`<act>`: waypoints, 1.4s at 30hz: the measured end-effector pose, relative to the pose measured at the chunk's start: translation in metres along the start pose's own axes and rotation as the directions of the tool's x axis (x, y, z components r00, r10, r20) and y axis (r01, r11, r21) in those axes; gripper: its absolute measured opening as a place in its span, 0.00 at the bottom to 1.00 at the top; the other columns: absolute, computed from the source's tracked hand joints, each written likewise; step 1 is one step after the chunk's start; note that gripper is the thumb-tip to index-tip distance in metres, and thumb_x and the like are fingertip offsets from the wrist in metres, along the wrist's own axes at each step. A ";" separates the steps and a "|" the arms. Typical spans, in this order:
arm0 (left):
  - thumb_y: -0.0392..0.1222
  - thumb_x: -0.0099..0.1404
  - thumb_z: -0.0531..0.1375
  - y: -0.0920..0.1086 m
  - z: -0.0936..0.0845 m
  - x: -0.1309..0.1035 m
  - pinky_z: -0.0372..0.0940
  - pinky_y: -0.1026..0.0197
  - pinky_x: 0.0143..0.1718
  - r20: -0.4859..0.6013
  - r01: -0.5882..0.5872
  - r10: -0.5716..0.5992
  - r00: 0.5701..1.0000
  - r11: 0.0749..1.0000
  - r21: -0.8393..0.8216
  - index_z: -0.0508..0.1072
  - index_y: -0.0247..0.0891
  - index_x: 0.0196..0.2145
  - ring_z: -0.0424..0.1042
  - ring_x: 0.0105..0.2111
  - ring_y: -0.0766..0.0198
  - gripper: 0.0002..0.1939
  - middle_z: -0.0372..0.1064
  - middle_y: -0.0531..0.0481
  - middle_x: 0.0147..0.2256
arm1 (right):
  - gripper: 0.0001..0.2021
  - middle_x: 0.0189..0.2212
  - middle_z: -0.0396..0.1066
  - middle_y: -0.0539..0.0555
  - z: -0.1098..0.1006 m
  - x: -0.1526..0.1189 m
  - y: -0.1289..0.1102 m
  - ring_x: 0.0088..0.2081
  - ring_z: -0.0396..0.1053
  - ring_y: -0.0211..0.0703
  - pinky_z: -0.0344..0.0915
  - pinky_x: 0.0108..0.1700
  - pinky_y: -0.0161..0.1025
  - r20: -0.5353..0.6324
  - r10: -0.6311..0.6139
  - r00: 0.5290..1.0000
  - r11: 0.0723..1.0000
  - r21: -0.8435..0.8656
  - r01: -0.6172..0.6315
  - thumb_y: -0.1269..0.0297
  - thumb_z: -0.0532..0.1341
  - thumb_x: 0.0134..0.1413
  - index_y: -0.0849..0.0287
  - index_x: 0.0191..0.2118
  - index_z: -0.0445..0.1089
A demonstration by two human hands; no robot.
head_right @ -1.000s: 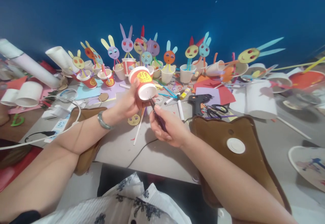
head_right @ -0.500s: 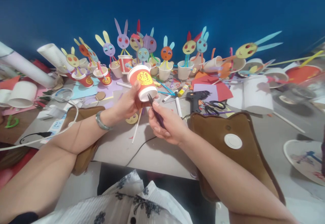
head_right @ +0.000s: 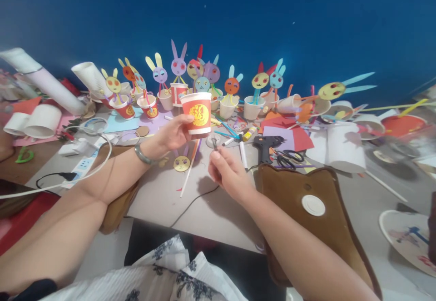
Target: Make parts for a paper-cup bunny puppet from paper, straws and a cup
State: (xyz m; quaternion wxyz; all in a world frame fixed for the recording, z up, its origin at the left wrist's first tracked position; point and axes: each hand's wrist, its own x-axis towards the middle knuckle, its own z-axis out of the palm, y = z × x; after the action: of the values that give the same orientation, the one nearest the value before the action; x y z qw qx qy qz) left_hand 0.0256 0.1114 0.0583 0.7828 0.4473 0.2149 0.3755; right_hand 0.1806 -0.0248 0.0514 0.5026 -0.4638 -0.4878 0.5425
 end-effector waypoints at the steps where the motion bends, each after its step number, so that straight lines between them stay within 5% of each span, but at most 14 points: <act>1: 0.46 0.54 0.67 0.000 -0.002 0.001 0.72 0.44 0.50 0.008 0.021 -0.021 1.000 1.000 -0.001 0.74 0.34 0.45 0.78 0.43 0.52 0.21 0.78 0.42 0.42 | 0.25 0.14 0.62 0.45 0.000 0.001 0.000 0.14 0.51 0.31 0.45 0.14 0.29 -0.059 -0.036 0.998 0.999 -0.008 0.036 0.37 0.63 0.55 0.55 0.26 0.62; 5: 0.46 0.57 0.64 -0.002 -0.001 0.002 0.72 0.41 0.50 -0.018 0.075 -0.076 0.997 0.996 -0.052 0.73 0.35 0.44 0.78 0.41 0.52 0.19 0.79 0.42 0.40 | 0.23 0.15 0.61 0.45 -0.003 0.006 0.003 0.15 0.52 0.32 0.45 0.13 0.29 -0.234 -0.094 0.968 0.996 -0.028 0.090 0.39 0.64 0.56 0.54 0.27 0.62; 8: 0.48 0.59 0.64 -0.001 0.001 0.001 0.73 0.43 0.49 -0.030 0.069 -0.072 0.997 0.994 -0.090 0.72 0.35 0.45 0.77 0.40 0.54 0.19 0.78 0.43 0.39 | 0.22 0.15 0.60 0.44 -0.004 0.009 0.005 0.15 0.53 0.32 0.46 0.13 0.28 -0.252 -0.086 0.964 0.996 -0.028 0.081 0.41 0.64 0.57 0.54 0.27 0.63; 21: 0.44 0.51 0.70 -0.006 0.000 -0.002 0.72 0.50 0.48 0.049 -0.066 0.058 0.997 0.979 0.192 0.71 0.38 0.47 0.78 0.46 0.52 0.26 0.77 0.40 0.47 | 0.20 0.15 0.58 0.44 -0.005 0.007 0.007 0.17 0.51 0.33 0.48 0.18 0.30 -0.185 -0.118 0.976 0.993 -0.048 0.111 0.44 0.65 0.56 0.54 0.29 0.63; 31: 0.41 0.47 0.74 -0.010 -0.002 -0.004 0.68 0.45 0.56 0.137 -0.142 0.108 0.985 0.951 0.276 0.69 0.41 0.54 0.76 0.51 0.49 0.36 0.76 0.43 0.49 | 0.24 0.14 0.61 0.45 0.003 0.000 0.001 0.14 0.50 0.32 0.43 0.13 0.30 -0.012 0.055 0.998 0.998 0.022 -0.055 0.37 0.59 0.59 0.55 0.31 0.66; 42: 0.46 0.49 0.73 -0.013 -0.009 -0.001 0.68 0.49 0.55 0.186 -0.227 0.164 0.969 0.891 0.393 0.69 0.40 0.55 0.72 0.55 0.47 0.37 0.73 0.42 0.52 | 0.24 0.13 0.62 0.45 0.003 0.000 0.004 0.12 0.49 0.31 0.44 0.11 0.29 0.023 0.091 0.996 0.995 0.040 -0.092 0.36 0.58 0.59 0.56 0.31 0.66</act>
State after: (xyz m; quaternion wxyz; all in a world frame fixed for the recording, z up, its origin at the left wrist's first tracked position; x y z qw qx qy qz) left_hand 0.0242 0.1115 0.0421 0.6429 0.6480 0.1843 0.3644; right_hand 0.1768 -0.0246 0.0482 0.4813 -0.4695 -0.4603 0.5797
